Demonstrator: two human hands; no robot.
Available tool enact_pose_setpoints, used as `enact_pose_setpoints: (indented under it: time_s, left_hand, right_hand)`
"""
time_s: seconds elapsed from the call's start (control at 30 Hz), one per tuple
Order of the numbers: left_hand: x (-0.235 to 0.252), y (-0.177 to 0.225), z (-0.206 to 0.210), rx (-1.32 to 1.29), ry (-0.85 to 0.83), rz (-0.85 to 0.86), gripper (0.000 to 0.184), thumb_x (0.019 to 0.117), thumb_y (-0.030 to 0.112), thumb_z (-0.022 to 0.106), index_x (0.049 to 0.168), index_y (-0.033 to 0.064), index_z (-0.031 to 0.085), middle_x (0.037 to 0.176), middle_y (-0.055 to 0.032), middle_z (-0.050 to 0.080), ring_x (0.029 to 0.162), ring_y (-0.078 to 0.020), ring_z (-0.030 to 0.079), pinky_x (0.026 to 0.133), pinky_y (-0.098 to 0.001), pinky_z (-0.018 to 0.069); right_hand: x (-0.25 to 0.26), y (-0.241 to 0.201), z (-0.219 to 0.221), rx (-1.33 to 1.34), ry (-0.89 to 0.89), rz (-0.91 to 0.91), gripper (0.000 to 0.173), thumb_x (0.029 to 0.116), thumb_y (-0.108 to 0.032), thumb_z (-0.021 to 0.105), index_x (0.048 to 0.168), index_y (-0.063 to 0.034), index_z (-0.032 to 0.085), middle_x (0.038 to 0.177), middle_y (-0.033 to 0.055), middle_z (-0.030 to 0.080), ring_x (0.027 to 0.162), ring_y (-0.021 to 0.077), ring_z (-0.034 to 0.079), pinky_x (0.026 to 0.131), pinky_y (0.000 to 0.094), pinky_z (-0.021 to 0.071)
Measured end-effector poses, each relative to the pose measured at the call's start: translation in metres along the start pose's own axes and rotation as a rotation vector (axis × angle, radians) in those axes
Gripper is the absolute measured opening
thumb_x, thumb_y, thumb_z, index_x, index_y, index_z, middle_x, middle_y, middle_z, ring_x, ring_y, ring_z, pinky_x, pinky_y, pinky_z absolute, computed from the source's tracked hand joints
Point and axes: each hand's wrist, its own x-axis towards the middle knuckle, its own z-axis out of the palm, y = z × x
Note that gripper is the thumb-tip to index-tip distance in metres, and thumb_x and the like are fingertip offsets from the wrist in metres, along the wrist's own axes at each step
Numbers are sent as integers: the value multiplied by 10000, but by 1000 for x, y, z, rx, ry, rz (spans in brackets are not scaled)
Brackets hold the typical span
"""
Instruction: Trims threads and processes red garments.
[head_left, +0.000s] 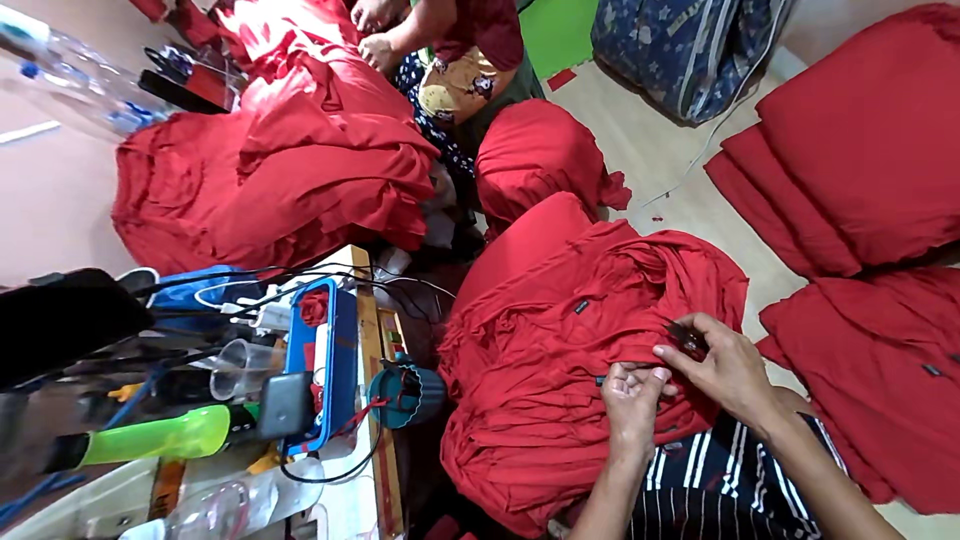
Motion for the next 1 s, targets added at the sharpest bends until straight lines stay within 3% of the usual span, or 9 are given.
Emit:
enact_pose_setpoints:
  time_s: [0.17,0.3,0.43,0.53,0.67,0.77,0.83,0.9,1.0]
  left_hand:
    - [-1,-9,1,256,16,343,223,857,-111,667,1037,-81,540,792,-89,703,645,-80,687,631,-227,591]
    - [4,-12,-5,720,-43,697,164,884,-15,663,1023,-102,672,857,-154,730,727,-132,714,710,-263,594]
    - [7,4,-8,1018,-132,705,256,945,16,603,1162,-61,716,1023,-183,757,853,-276,753,783,-433,608]
    - [14,6,-10,1040,-156,673,219,944,23,616,1104,-37,753,1005,-184,757,909,-310,746,843,-457,591]
    - [18,4,-10,1028,-162,666,196,943,12,593,1040,-28,759,968,-178,746,900,-298,735,834,-435,588]
    - [21,1,-11,1011,-160,678,200,940,19,576,1006,-37,757,934,-174,745,867,-282,734,806,-419,588]
    - [21,2,-11,1013,-172,655,205,952,34,569,1006,-39,752,933,-173,743,863,-277,733,803,-423,587]
    - [20,5,-12,1026,-211,625,207,967,43,577,1035,-47,751,959,-189,741,898,-299,734,840,-441,583]
    - [17,7,-16,1034,-255,691,199,949,37,608,1044,-50,760,930,-190,744,861,-302,738,820,-431,589]
  right_hand:
    - [0,4,0,10,41,-22,272,881,-152,655,1093,17,688,896,183,689,793,346,665,697,574,504]
    - [-1,5,2,33,88,-31,231,864,-90,617,1054,21,687,850,163,676,736,285,641,668,501,498]
    - [0,4,1,283,146,91,194,872,-49,639,1047,33,667,930,96,686,799,98,632,725,286,524]
    - [0,9,1,407,151,142,143,866,-37,632,1001,4,656,919,32,667,815,31,617,734,222,514]
    - [-7,16,0,256,120,5,175,889,-59,600,1010,31,688,961,96,698,832,56,638,760,242,524]
    - [-11,18,-4,100,78,-84,223,896,-58,579,1040,45,715,989,185,710,834,227,673,749,414,536]
    - [-11,18,-7,47,50,-84,229,913,-69,583,1061,29,728,1003,188,713,864,281,687,769,488,540]
    - [-10,19,-9,27,39,-82,230,922,-76,592,1072,27,732,1001,189,713,861,297,685,772,514,528]
    - [-11,22,-11,67,41,-82,234,915,-83,595,1071,25,732,999,176,720,851,262,681,768,478,525]
